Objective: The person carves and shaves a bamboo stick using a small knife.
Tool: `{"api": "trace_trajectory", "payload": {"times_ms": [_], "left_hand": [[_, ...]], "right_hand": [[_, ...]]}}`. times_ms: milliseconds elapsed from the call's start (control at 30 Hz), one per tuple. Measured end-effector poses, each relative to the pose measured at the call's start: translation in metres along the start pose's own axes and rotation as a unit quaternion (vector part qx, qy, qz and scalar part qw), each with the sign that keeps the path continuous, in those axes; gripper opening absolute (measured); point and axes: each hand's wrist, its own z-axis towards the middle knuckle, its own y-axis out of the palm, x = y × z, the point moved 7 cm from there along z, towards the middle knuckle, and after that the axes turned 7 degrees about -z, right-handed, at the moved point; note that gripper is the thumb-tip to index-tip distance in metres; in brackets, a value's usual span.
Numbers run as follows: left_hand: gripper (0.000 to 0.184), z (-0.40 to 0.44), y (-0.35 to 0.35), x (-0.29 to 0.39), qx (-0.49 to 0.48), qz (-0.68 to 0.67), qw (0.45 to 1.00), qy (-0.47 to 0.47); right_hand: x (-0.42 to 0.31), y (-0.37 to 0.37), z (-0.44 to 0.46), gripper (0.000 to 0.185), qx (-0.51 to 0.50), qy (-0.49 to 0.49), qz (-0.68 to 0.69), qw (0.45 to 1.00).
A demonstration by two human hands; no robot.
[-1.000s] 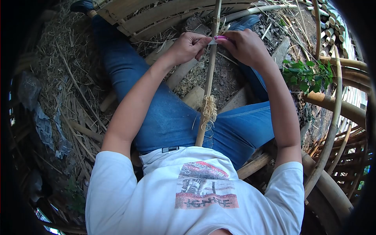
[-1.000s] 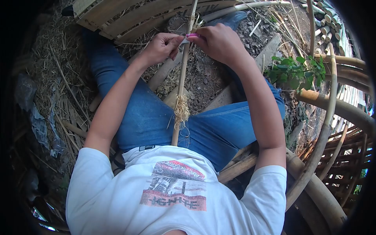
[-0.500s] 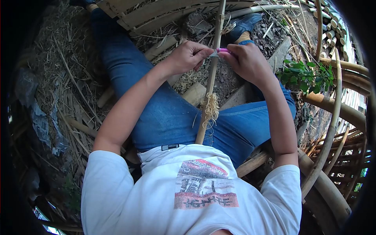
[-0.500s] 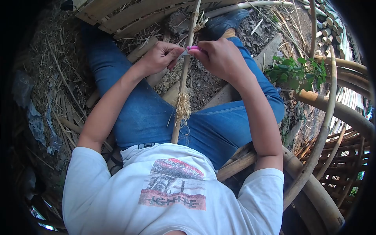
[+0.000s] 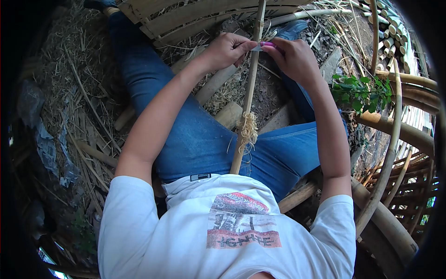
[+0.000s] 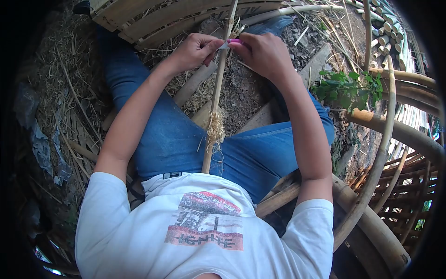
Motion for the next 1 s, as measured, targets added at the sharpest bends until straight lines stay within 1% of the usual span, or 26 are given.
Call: {"api": "trace_trajectory", "payload": {"times_ms": [133,233,267,333,433,567,767,867,967,1000], "left_hand": [[0.041,-0.001,0.002,-0.001,0.012,-0.002,1.0,0.004],[0.041,-0.012,0.008,-0.004,0.004,-0.043,0.999,-0.012],[0.041,-0.015,0.01,-0.004,-0.002,-0.064,0.998,-0.019],[0.04,-0.02,0.013,-0.004,-0.01,-0.059,0.998,-0.017],[0.038,-0.031,0.018,-0.004,-0.015,-0.051,0.998,-0.02],[0.036,-0.037,0.019,-0.002,-0.015,-0.01,1.0,0.004],[0.034,-0.042,0.02,0.004,-0.012,-0.004,1.0,0.013],[0.034,-0.044,0.02,0.004,-0.01,-0.006,1.0,-0.005],[0.033,-0.044,0.019,0.007,-0.016,0.002,1.0,-0.001],[0.031,-0.044,0.018,0.006,-0.022,0.002,1.0,-0.011]], "right_hand": [[0.001,0.001,0.002,0.038,-0.013,-0.003,0.005,1.0],[-0.001,0.006,0.0,0.038,-0.06,-0.009,0.038,0.997],[-0.002,0.005,-0.002,0.037,-0.056,-0.013,0.046,0.997],[-0.008,0.006,-0.011,0.037,-0.05,-0.021,0.062,0.997],[-0.015,0.007,-0.024,0.034,-0.049,0.001,0.083,0.995],[-0.023,0.003,-0.034,0.033,-0.037,0.009,0.078,0.996],[-0.028,0.0,-0.036,0.032,-0.031,0.004,0.076,0.997],[-0.029,-0.001,-0.037,0.032,-0.027,0.001,0.077,0.997],[-0.031,-0.002,-0.038,0.032,-0.024,0.008,0.093,0.995],[-0.031,-0.002,-0.039,0.032,-0.027,0.012,0.098,0.995]]}}
